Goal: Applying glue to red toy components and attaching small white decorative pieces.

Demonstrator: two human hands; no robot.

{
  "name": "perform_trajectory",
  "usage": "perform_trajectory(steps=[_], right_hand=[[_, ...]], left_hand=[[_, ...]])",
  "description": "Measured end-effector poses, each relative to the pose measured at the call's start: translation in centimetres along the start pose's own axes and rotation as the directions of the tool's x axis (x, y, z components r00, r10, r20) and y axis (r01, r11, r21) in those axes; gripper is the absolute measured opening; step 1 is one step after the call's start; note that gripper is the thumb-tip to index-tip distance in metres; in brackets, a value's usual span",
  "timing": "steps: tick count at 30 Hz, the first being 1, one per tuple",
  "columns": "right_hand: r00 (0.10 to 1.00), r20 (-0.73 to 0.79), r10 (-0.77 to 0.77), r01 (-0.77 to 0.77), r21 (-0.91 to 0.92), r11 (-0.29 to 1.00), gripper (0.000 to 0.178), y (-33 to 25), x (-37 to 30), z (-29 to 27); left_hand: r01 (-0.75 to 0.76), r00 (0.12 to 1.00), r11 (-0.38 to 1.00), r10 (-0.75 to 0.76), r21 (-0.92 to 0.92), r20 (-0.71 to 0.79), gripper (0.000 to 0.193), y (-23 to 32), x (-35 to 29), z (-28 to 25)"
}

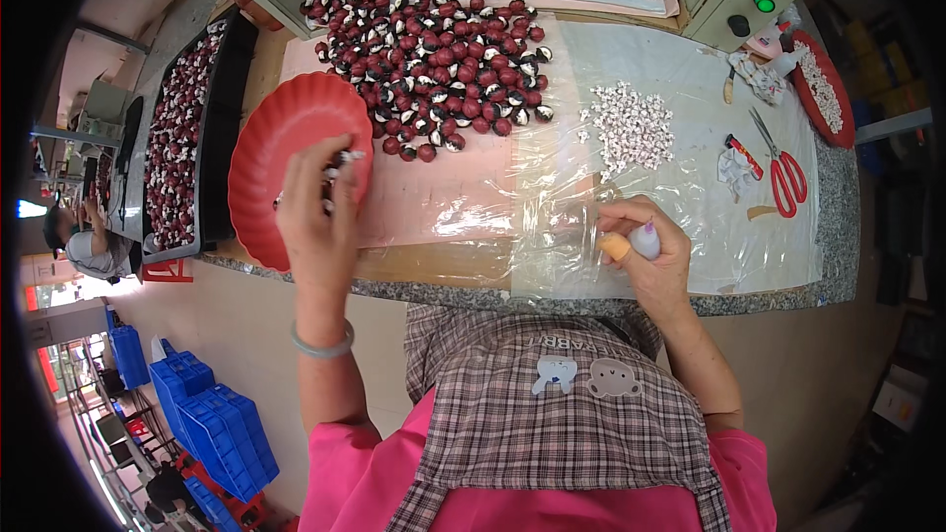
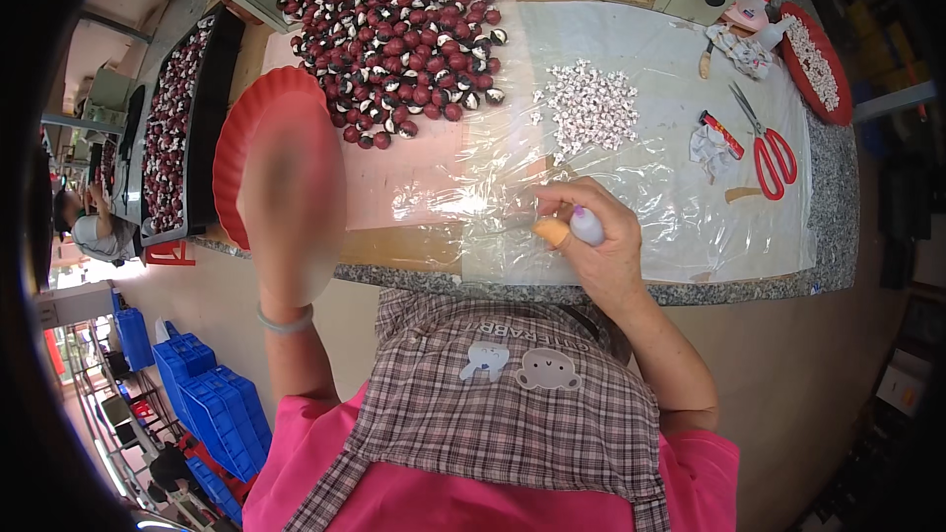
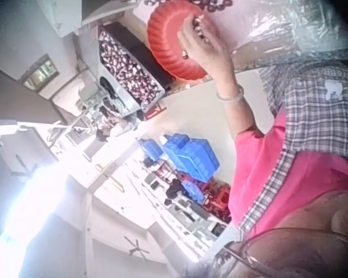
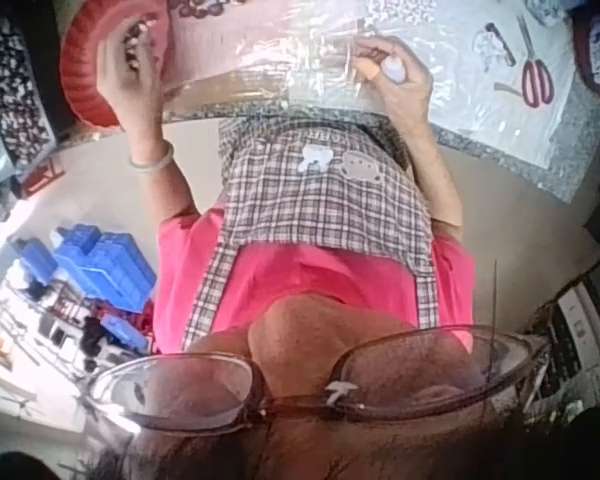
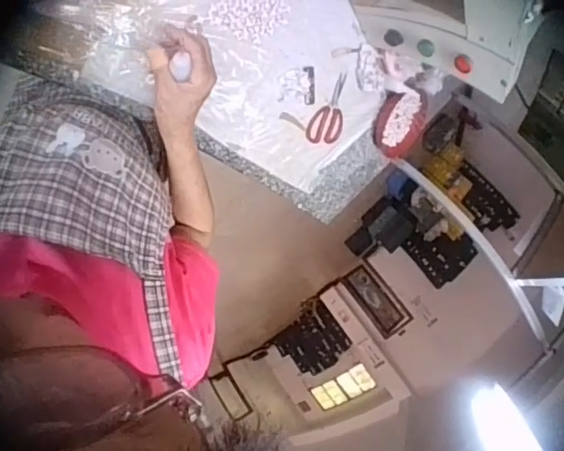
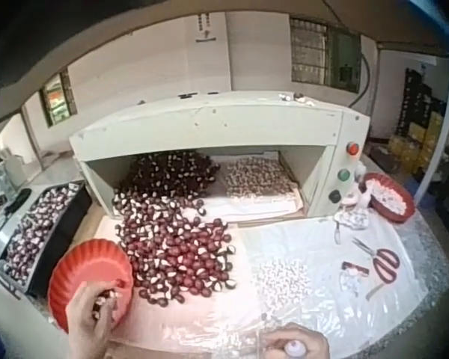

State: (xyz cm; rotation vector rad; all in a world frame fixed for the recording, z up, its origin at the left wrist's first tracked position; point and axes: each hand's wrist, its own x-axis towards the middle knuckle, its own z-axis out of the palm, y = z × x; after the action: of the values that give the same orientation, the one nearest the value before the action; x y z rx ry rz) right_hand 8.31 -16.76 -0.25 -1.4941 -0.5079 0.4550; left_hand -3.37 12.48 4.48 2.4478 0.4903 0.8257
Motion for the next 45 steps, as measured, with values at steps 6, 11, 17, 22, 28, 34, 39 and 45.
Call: perform_trajectory(steps=[6, 11, 17, 22, 28, 34, 39, 45], right_hand=[[0.997, -0.039, 0.071, -0.071, 0.009, 0.997, 0.020, 0.1, -0.4, -0.7], [0.996, -0.050, 0.075, -0.076, -0.015, 0.997, 0.019, 0.4, -0.6, -0.8], [0.999, -0.002, 0.053, -0.053, -0.056, 0.997, 0.016, -0.2, -0.5, -0.5], [0.998, -0.027, 0.049, -0.051, -0.045, 0.998, 0.019, 0.0, -0.7, -0.7], [0.995, -0.033, 0.099, -0.099, 0.007, 0.995, 0.017, -0.2, -0.5, -0.7], [0.980, 0.013, 0.200, -0.201, 0.037, 0.979, 0.030, -1.0, -0.2, -0.9], [0.977, 0.149, 0.152, -0.179, 0.190, 0.965, 0.029, -0.9, 0.0, -1.7], [0.998, 0.058, 0.023, -0.028, 0.099, 0.995, 0.029, -1.6, 0.3, -1.6]], left_hand=[[-0.060, 0.997, 0.949, 0.042, 0.310, 0.064, 0.024, -4.0, 0.7, -1.2], [-0.301, 0.952, 0.901, 0.306, 0.312, 0.034, 0.020, -0.9, 1.1, 2.3], [-0.499, 0.854, 0.861, 0.470, 0.096, 0.224, 0.030, -0.4, 1.0, 7.3], [-0.501, 0.853, 0.857, 0.464, 0.123, 0.241, 0.036, -0.1, 1.0, 8.1], [-0.452, 0.871, 0.877, 0.395, 0.163, 0.294, 0.038, 0.1, 0.4, 8.1], [-0.338, 0.903, 0.939, 0.341, -0.059, 0.262, 0.027, 0.8, 0.0, 7.6], [0.513, 0.838, 0.449, -0.079, -0.732, 0.539, 0.019, 3.1, -1.6, 7.5], [0.691, 0.716, -0.081, -0.060, -0.718, 0.696, 0.024, 5.2, -3.9, 8.4]])
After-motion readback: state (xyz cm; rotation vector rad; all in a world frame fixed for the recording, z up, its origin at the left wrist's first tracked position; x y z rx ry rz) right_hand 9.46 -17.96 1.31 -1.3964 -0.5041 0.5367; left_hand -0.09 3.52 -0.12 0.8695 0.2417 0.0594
